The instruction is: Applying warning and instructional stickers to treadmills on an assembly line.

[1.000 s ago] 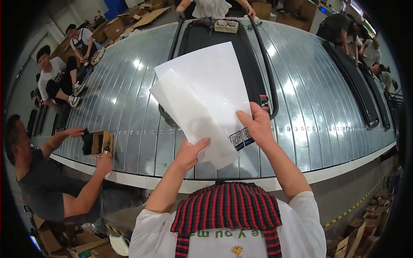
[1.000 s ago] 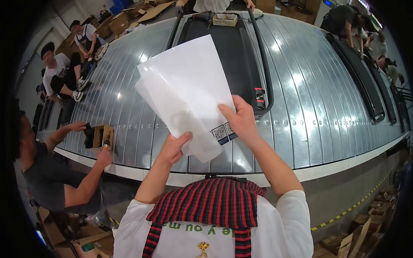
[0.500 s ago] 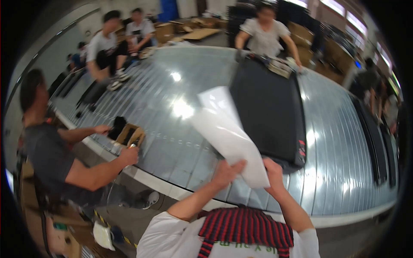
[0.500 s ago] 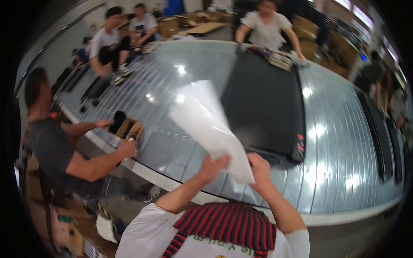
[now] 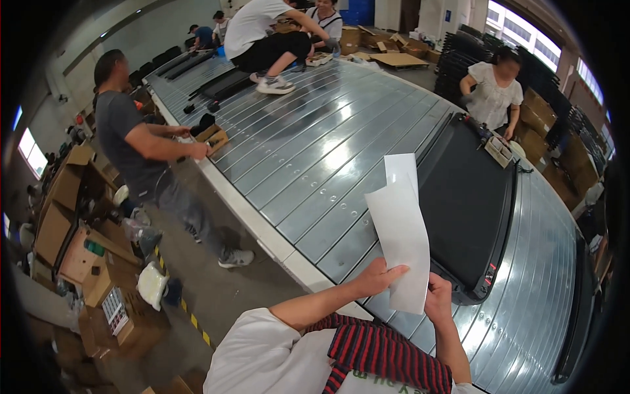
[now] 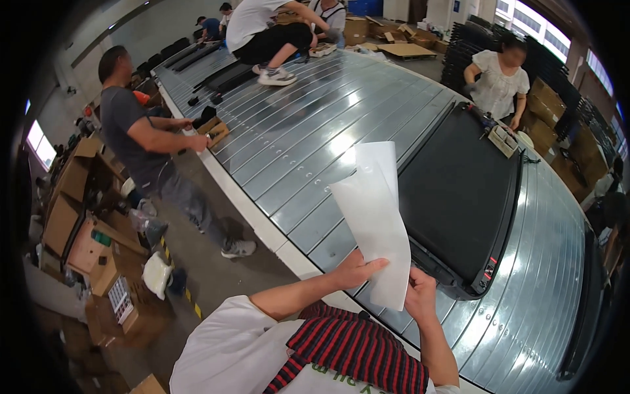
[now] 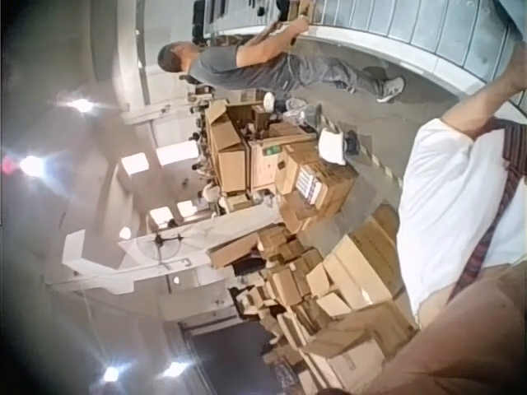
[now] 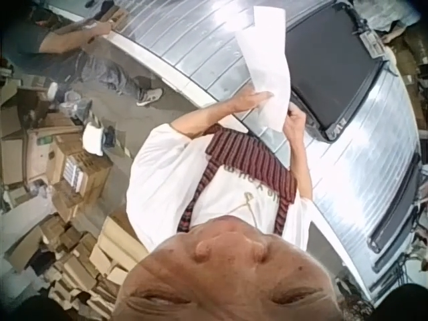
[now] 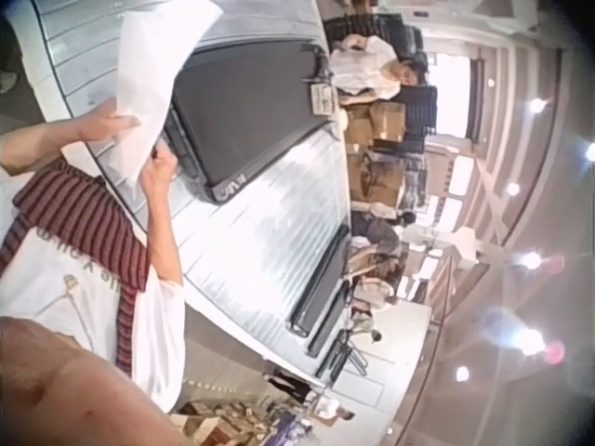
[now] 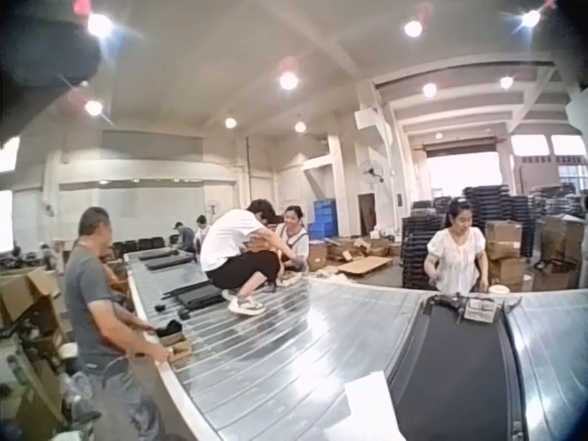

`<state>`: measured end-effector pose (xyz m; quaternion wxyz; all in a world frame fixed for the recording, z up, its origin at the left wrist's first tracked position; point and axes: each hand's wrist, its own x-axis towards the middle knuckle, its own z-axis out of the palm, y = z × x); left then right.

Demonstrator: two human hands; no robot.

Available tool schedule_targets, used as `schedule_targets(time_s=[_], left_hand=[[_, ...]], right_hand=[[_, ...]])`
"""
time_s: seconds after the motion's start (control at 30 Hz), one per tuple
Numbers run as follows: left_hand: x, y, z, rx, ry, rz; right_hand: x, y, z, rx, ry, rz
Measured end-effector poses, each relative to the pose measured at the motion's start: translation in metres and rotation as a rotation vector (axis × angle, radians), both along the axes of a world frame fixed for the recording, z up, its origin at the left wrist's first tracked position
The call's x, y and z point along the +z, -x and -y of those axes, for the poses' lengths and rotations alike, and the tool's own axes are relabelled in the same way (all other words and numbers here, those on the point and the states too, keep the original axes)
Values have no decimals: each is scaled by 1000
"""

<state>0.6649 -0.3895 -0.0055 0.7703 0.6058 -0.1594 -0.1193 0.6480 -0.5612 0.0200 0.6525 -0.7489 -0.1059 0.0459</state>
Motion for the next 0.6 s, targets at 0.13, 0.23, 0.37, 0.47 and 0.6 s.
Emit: schedule_targets(time_s=[0.13,0.23,0.37,0.47,0.6], left_hand=[[-22,16,6,23,-35,-150],[-19,41,-3,12,88,-248],[-36,73,0,188,17,-380],[-39,82,1,206,44,-596],[-46,86,-4,201,199,-598]], right_hand=[[-8,10,6,32,105,-39],[-16,26,-3,75,184,14],[-53,38,7,189,6,-232],[-70,44,12,225,-64,-390],[-78,47,4,159,-268,-515]])
